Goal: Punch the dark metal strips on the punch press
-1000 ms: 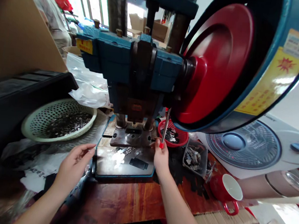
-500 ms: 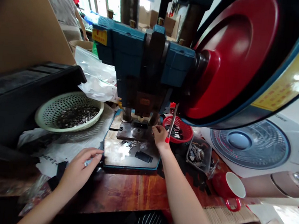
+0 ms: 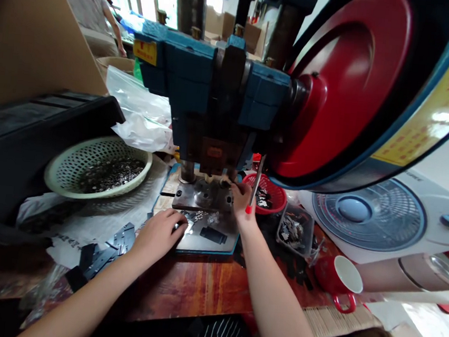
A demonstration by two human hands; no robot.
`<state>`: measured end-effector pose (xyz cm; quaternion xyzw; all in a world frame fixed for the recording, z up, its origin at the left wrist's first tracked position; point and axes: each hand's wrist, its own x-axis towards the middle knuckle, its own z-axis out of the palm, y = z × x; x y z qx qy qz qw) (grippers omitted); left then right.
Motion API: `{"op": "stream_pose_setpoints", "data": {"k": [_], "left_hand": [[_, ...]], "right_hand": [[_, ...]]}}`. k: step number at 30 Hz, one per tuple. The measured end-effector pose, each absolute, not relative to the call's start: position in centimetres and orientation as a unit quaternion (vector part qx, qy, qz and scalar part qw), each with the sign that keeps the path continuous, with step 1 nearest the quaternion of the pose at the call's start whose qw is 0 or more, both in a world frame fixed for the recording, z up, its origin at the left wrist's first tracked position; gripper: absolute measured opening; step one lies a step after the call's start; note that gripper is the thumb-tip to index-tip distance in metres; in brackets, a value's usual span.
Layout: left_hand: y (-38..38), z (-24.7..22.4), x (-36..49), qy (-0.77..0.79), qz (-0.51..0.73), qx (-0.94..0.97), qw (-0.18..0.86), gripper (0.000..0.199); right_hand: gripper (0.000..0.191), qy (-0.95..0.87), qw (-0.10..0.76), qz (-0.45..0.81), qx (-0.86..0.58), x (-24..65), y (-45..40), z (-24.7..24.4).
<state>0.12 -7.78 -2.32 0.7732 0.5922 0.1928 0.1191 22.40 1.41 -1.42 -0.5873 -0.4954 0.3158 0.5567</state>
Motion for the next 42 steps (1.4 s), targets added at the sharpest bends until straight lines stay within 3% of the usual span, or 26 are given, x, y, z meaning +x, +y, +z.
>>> {"op": "stream_pose_setpoints", "data": {"k": [5, 8, 13, 19, 24, 35, 42], "left_hand": [[-7.6, -2.6, 0.0, 0.587, 0.213, 0.770, 0.128, 0.023], [-6.9, -2.0, 0.1, 0.585, 0.251, 0.760, 0.131, 0.022], [-3.5, 0.6, 1.6, 0.557, 0.327, 0.759, 0.080, 0.021], [1.1, 1.7, 3.3, 0.547, 0.282, 0.788, 0.033, 0.025], [0.8, 1.7, 2.5, 0.480, 0.239, 0.844, -0.029, 0.030], [-0.7, 1.2, 1.5, 0.457, 0.227, 0.857, -0.071, 0.037], [-2.5, 0.6, 0.6, 0.448, 0.290, 0.845, -0.034, 0.035]], "right_hand": [[0.043, -0.335, 0.666, 0.397, -0.535, 25.4, -1.3, -1.8], [0.050, -0.315, 0.672, 0.396, -0.540, 25.0, -3.0, -2.8], [0.040, -0.411, 0.618, 0.348, -0.573, 22.8, -4.9, -3.4], [0.027, -0.548, 0.517, 0.261, -0.603, 22.4, -6.5, -2.1], [0.023, -0.662, 0.439, 0.130, -0.594, 23.0, -7.3, -1.6], [0.019, -0.808, 0.265, 0.049, -0.524, 22.9, -10.1, -2.8], [0.018, -0.802, 0.265, 0.063, -0.532, 22.5, -10.7, -4.4]]}}
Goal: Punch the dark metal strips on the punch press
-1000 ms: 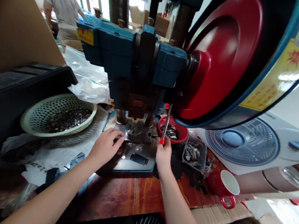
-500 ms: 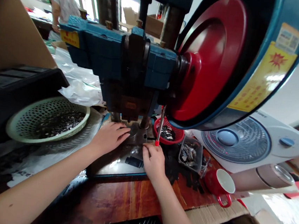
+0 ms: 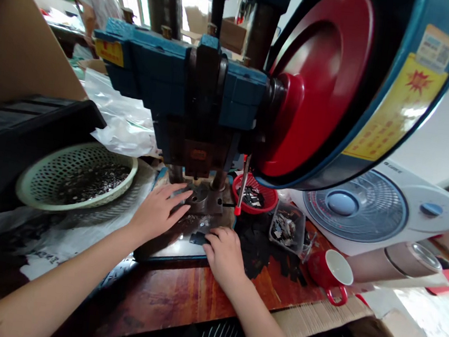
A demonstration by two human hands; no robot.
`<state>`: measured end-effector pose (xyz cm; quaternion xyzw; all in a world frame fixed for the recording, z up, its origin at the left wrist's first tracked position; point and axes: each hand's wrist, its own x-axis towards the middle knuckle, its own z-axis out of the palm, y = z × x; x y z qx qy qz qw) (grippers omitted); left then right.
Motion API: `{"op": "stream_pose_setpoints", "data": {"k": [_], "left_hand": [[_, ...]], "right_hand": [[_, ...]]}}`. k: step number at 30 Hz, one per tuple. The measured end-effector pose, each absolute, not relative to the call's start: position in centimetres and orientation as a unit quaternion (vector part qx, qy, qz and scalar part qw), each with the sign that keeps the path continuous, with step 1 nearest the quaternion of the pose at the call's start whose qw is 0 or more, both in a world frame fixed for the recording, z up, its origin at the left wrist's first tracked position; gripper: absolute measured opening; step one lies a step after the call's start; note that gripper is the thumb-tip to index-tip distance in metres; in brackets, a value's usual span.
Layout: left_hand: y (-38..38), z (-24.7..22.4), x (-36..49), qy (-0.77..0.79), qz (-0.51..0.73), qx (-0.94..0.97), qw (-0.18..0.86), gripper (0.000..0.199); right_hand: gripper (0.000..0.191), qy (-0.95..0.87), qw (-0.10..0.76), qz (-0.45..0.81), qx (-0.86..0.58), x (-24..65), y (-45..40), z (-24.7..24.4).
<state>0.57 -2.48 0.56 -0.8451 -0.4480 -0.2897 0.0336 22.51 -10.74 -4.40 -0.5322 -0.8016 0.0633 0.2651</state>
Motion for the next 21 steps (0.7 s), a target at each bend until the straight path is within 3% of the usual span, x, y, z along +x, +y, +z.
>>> {"op": "stream_pose_setpoints", "data": {"k": [7, 12, 18, 21], "left_hand": [[-8.3, -1.4, 0.7, -0.443, -0.315, -0.836, -0.079, 0.025], [-11.0, -1.6, 1.4, -0.455, -0.295, -0.806, -0.238, 0.026], [-11.7, -1.8, 0.9, -0.494, -0.379, -0.686, -0.376, 0.025], [-11.9, -2.1, 0.7, -0.504, -0.404, -0.631, -0.429, 0.025]], "right_hand": [[0.004, -0.787, 0.288, 0.107, -0.536, 21.8, -11.0, -3.3], [0.007, -0.781, 0.350, 0.159, -0.491, 20.8, -12.2, -2.4], [0.017, -0.646, 0.408, 0.397, -0.509, 19.9, -12.4, -2.0], [0.018, -0.608, 0.414, 0.440, -0.515, 19.6, -12.0, -2.0]]}}
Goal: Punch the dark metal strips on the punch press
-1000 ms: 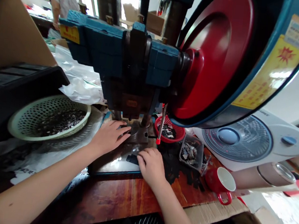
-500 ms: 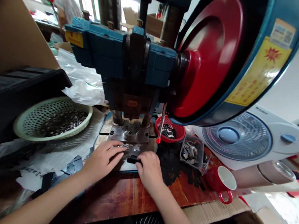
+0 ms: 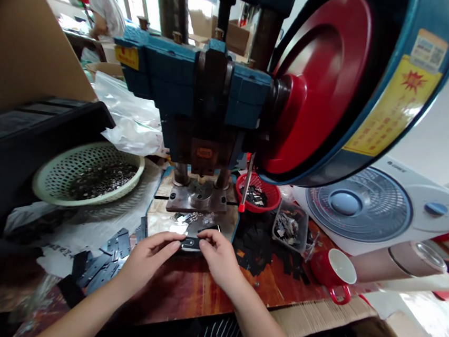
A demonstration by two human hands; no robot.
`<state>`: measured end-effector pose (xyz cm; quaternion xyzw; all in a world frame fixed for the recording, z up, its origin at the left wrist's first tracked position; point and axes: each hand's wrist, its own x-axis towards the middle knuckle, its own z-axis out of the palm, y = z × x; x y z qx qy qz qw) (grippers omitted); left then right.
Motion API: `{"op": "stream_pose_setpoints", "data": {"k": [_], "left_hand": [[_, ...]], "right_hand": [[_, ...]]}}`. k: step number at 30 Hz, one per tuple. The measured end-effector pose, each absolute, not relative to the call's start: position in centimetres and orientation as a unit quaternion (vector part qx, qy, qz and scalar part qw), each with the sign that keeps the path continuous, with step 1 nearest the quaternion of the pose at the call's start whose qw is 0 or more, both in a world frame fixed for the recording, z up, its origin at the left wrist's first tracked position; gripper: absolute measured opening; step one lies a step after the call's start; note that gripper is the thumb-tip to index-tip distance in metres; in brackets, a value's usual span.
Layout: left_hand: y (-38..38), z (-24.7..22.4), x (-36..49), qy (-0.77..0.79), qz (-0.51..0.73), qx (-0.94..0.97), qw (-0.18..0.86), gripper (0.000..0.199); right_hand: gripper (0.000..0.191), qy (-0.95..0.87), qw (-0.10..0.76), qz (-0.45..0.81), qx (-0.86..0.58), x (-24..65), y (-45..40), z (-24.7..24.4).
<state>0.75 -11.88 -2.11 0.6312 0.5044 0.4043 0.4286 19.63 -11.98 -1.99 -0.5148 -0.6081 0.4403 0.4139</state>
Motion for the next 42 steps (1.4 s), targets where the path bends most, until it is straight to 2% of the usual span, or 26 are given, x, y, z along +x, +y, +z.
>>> {"op": "stream_pose_setpoints", "data": {"k": [5, 12, 16, 20, 26, 30, 42], "left_hand": [[-10.6, -1.8, 1.3, 0.552, 0.420, 0.585, 0.420, 0.036], [-3.7, 0.3, 2.4, 0.552, 0.430, 0.658, 0.279, 0.022], [-0.2, 0.4, 2.7, 0.554, 0.431, 0.679, 0.214, 0.020], [1.6, -0.2, 2.7, 0.555, 0.433, 0.670, 0.235, 0.020], [2.6, -0.4, 2.9, 0.533, 0.417, 0.666, 0.315, 0.026], [2.5, 0.1, 3.0, 0.513, 0.413, 0.664, 0.354, 0.031], [2.9, -0.2, 3.0, 0.510, 0.413, 0.666, 0.355, 0.035]], "right_hand": [[0.024, -0.621, 0.435, 0.407, -0.509, 19.0, -10.3, -1.3], [0.014, -0.690, 0.449, 0.182, -0.537, 18.2, -3.4, 0.1], [0.012, -0.684, 0.438, 0.138, -0.567, 17.8, -0.1, -0.2], [0.011, -0.674, 0.456, 0.156, -0.559, 17.8, 1.5, -1.2], [0.018, -0.638, 0.463, 0.295, -0.540, 17.8, 2.6, -1.7], [0.020, -0.636, 0.455, 0.335, -0.526, 17.6, 2.9, -1.6], [0.019, -0.636, 0.449, 0.387, -0.494, 17.9, 2.9, -0.6]]}}
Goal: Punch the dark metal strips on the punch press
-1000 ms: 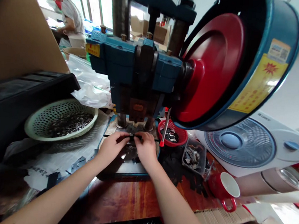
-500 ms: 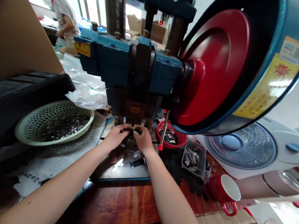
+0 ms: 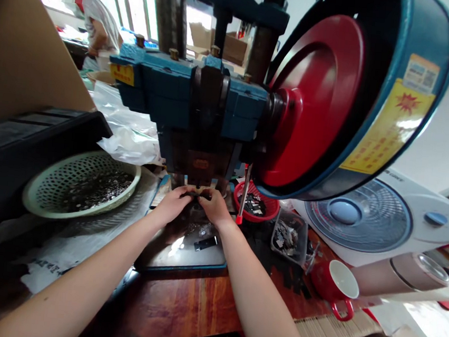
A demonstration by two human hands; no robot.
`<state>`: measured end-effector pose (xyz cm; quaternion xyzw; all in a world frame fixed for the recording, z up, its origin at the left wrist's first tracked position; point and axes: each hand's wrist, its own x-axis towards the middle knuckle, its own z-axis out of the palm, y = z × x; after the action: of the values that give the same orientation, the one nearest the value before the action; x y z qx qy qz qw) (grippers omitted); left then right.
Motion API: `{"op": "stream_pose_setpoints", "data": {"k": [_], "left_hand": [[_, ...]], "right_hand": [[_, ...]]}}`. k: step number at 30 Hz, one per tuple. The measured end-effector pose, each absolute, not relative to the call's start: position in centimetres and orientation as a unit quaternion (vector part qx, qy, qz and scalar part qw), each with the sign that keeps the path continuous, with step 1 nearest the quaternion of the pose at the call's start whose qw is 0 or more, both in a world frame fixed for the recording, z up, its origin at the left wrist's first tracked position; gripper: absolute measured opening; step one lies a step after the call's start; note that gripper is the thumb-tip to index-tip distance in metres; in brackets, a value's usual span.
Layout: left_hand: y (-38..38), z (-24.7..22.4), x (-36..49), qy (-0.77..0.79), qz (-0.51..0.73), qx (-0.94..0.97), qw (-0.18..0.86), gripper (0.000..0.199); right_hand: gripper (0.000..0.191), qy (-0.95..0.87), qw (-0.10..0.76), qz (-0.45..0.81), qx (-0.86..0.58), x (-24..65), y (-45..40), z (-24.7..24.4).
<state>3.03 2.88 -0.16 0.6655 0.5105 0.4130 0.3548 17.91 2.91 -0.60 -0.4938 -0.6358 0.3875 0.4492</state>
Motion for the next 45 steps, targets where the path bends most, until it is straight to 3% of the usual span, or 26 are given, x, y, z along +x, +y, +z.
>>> {"op": "stream_pose_setpoints", "data": {"k": [11, 15, 18, 24, 32, 40, 45], "left_hand": [[3.0, -0.1, 3.2, 0.515, 0.416, 0.664, 0.347, 0.034], [2.9, -0.3, 2.9, 0.526, 0.435, 0.647, 0.340, 0.031], [2.1, -0.5, 2.1, 0.537, 0.454, 0.630, 0.330, 0.032], [-2.6, -1.7, 0.0, 0.555, 0.465, 0.644, 0.247, 0.028], [-8.5, -4.1, -0.7, 0.555, 0.439, 0.678, 0.200, 0.022], [-8.9, -4.9, -0.8, 0.561, 0.393, 0.715, 0.141, 0.020], [-9.1, -5.0, -1.0, 0.559, 0.394, 0.716, 0.135, 0.019]], "right_hand": [[0.019, -0.634, 0.444, 0.381, -0.506, 17.9, 2.7, -0.4], [0.017, -0.657, 0.455, 0.260, -0.541, 19.5, -0.4, -0.6], [0.017, -0.751, 0.380, 0.126, -0.525, 20.9, -4.5, -1.3], [0.029, -0.822, 0.251, 0.002, -0.511, 22.5, -10.6, -4.1], [0.032, -0.789, 0.259, -0.014, -0.557, 20.9, -13.7, -5.7], [0.030, -0.786, 0.263, 0.027, -0.559, 19.5, -14.0, -5.0], [0.030, -0.740, 0.254, -0.013, -0.623, 22.2, -12.7, -4.9]]}}
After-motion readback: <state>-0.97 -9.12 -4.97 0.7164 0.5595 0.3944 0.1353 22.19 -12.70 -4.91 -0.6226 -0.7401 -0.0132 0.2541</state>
